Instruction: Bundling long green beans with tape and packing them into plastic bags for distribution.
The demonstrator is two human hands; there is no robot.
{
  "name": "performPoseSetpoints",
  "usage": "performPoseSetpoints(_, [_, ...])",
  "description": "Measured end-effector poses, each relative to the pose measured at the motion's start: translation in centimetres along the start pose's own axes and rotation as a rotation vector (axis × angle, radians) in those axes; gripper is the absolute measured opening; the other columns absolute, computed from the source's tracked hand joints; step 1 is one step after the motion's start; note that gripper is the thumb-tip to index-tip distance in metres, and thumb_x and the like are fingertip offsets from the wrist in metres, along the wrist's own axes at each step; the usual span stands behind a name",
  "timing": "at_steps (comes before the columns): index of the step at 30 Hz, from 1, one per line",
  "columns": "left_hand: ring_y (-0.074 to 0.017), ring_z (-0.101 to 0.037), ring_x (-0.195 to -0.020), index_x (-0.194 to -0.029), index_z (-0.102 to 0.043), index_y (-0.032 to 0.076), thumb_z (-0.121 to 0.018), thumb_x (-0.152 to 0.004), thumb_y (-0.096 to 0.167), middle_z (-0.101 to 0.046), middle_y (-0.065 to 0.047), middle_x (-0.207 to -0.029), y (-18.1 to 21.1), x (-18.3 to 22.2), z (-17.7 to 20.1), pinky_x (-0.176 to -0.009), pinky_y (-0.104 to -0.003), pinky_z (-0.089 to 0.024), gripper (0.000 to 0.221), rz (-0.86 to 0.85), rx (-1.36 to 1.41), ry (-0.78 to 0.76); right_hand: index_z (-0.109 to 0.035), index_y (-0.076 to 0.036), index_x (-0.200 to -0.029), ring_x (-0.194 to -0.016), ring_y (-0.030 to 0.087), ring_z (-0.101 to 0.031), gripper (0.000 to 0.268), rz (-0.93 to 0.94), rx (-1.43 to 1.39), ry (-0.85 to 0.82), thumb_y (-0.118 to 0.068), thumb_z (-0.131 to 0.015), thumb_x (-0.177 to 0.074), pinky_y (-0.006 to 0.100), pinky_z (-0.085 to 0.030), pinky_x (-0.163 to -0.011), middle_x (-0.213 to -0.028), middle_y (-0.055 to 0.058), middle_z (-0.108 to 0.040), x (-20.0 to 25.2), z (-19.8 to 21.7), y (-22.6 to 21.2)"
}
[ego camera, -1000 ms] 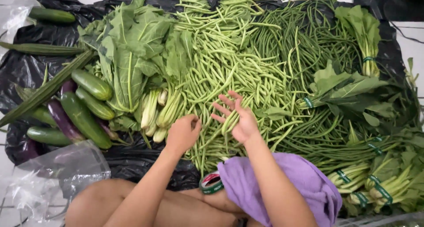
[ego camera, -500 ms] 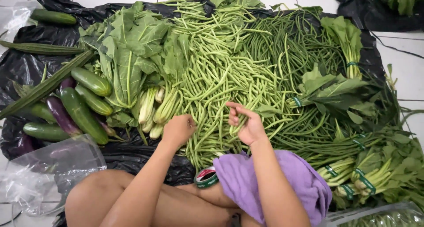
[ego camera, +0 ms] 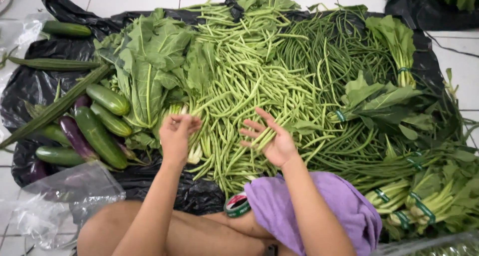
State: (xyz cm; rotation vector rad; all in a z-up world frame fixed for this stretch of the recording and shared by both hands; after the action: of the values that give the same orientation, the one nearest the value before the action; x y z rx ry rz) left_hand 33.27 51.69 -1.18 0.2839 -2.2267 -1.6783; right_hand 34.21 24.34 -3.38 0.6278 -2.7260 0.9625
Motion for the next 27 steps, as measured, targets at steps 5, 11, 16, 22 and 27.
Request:
performPoseSetpoints(5, [-0.0259, -0.076, -0.087, -0.097, -0.059, 0.002, -0.078, -0.092, 0.012, -0.077, -0.021, -0.095, -3.0, 1.1, -2.9, -0.082, -0.038, -0.062, 0.022, 0.101, -0.073, -0.272, -0.029, -0.017, -0.158, -0.141, 0.047, -0.043, 0.055, -0.045, 0.062, 0.014, -0.029, -0.038, -0.106, 0.065, -0.042, -0.110, -0.151, 0.030, -0.048, 0.4, -4.1, 0.3])
performPoseSetpoints(11, [-0.0191, -0.069, -0.077, -0.095, -0.061, 0.004, -0.082, -0.088, 0.012, -0.076, -0.013, -0.083, -8.1, 2.8, -5.5, -0.081, -0.037, -0.058, 0.023, 0.151, -0.340, -0.661, -0.042, 0.005, -0.149, -0.143, 0.040, -0.042, 0.051, -0.094, 0.124, -0.041, -0.021, -0.045, -0.105, 0.050, -0.033, -0.121, -0.152, 0.031, -0.046, -0.6, -3.4, 1.7])
performPoseSetpoints(16, [-0.0174, -0.066, -0.077, -0.114, -0.052, 0.008, -0.069, -0.097, 0.010, -0.077, -0.011, -0.086, -6.7, 2.6, -5.7, -0.081, -0.034, -0.055, 0.024, 0.141, -0.330, -0.687, -0.039, 0.009, -0.150, -0.143, 0.040, -0.042, 0.055, -0.094, 0.161, 0.023, -0.006, -0.053, -0.099, 0.049, -0.034, -0.120, -0.153, 0.031, -0.044, -1.2, -2.1, 1.3])
performPoseSetpoints(22, [-0.0196, -0.070, -0.075, -0.116, -0.052, 0.010, -0.065, -0.097, 0.004, -0.078, -0.010, -0.086, -5.4, 3.8, -7.1, -0.079, -0.035, -0.057, 0.024, -0.036, -0.520, -0.832, -0.044, 0.006, -0.150, -0.139, 0.040, -0.046, 0.054, -0.117, 0.212, -0.042, -0.008, -0.057, -0.100, 0.051, -0.044, -0.110, -0.152, 0.030, -0.046, -1.8, -2.1, 2.2])
performPoseSetpoints(27, [-0.0204, -0.070, -0.071, -0.115, -0.054, 0.010, -0.060, -0.101, 0.009, -0.080, -0.008, -0.083, -4.5, 4.7, -7.4, -0.075, -0.035, -0.056, 0.015, -0.037, -0.596, -0.860, -0.053, 0.004, -0.139, -0.125, 0.034, -0.063, 0.042, -0.119, 0.201, -0.064, -0.009, -0.058, -0.099, 0.047, -0.058, -0.096, -0.140, 0.027, -0.060, -2.5, -0.1, 3.0])
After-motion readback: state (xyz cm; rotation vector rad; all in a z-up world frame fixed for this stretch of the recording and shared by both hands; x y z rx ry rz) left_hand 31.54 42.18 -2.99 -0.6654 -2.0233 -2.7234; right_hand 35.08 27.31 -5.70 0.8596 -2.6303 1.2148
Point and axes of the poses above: each hand's wrist, its own x-axis away from the middle knuckle, its own z-axis out of the back of the hand, y = z × x, the point moved 6 cm from there along -x, towards the middle knuckle
